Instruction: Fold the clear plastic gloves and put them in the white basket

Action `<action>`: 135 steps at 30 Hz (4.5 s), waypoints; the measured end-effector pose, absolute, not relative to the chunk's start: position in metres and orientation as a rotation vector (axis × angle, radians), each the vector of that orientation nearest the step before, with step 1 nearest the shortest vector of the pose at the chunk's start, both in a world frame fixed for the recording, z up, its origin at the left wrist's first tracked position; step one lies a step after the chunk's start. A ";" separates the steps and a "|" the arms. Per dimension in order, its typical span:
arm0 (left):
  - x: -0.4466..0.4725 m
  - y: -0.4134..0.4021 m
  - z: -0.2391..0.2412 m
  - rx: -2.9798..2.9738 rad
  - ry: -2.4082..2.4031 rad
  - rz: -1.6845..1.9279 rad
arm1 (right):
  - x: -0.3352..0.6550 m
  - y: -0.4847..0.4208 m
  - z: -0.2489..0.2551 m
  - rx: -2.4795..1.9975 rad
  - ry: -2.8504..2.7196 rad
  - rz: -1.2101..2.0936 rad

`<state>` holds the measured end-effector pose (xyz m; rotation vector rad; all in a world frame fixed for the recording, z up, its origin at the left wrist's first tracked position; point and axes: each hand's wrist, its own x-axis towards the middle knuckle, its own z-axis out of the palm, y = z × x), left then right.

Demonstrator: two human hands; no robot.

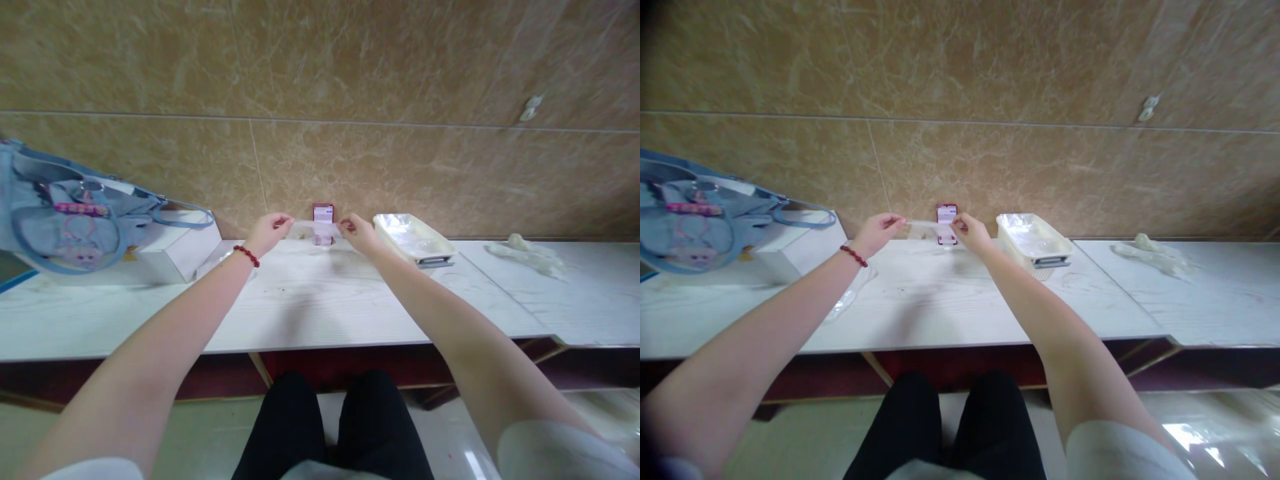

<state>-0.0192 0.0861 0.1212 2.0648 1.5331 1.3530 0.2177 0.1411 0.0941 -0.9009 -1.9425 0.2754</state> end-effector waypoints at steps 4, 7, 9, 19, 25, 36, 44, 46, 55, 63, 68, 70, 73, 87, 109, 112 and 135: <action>-0.021 0.063 0.078 2.091 1.594 1.224 | 0.222 0.120 0.054 -0.834 -2.034 0.368; -0.018 0.051 0.041 2.104 1.586 1.125 | 0.224 0.108 0.020 -0.838 -2.106 0.405; -0.015 0.046 0.020 2.141 1.545 1.050 | 0.226 0.100 -0.001 -0.865 -2.155 0.409; -0.017 0.024 -0.018 2.242 1.401 0.728 | 0.250 0.071 -0.031 -0.893 -2.442 0.334; -0.040 0.054 -0.020 1.937 1.853 0.793 | 0.259 0.070 -0.012 -0.819 -2.572 0.149; -0.051 0.140 -0.025 1.778 2.272 0.287 | 0.178 0.123 0.004 -0.724 -2.667 0.262; -0.044 0.134 -0.027 1.786 1.999 0.700 | 0.162 0.128 -0.019 -0.692 -2.711 0.350; -0.040 0.132 -0.025 1.676 1.881 0.823 | 0.163 0.131 -0.024 -0.715 -2.629 0.402; -0.017 0.119 -0.015 1.366 1.535 1.096 | 0.156 0.143 -0.041 -0.957 -2.250 0.508; 0.001 0.112 -0.014 1.124 1.182 1.124 | 0.161 0.145 -0.039 -0.817 -2.259 0.430; -0.007 0.117 -0.019 1.292 1.247 1.099 | 0.166 0.147 -0.035 -0.797 -2.333 0.346; -0.013 0.120 -0.023 1.472 1.310 1.065 | 0.169 0.147 -0.033 -0.819 -2.326 0.306; -0.020 0.125 -0.032 1.751 1.361 0.970 | 0.173 0.146 -0.029 -0.833 -2.334 0.251; -0.008 0.127 -0.034 2.446 1.451 0.682 | 0.179 0.144 -0.023 -0.777 -2.464 0.144; -0.041 0.121 -0.024 2.274 1.698 -0.121 | 0.215 0.159 -0.007 -1.172 -2.809 0.365; -0.043 0.121 -0.025 2.296 1.694 -0.093 | 0.223 0.164 -0.005 -1.233 -2.725 0.356; 0.043 0.127 -0.008 1.952 1.601 0.901 | 0.234 0.192 -0.027 -1.714 -1.879 0.453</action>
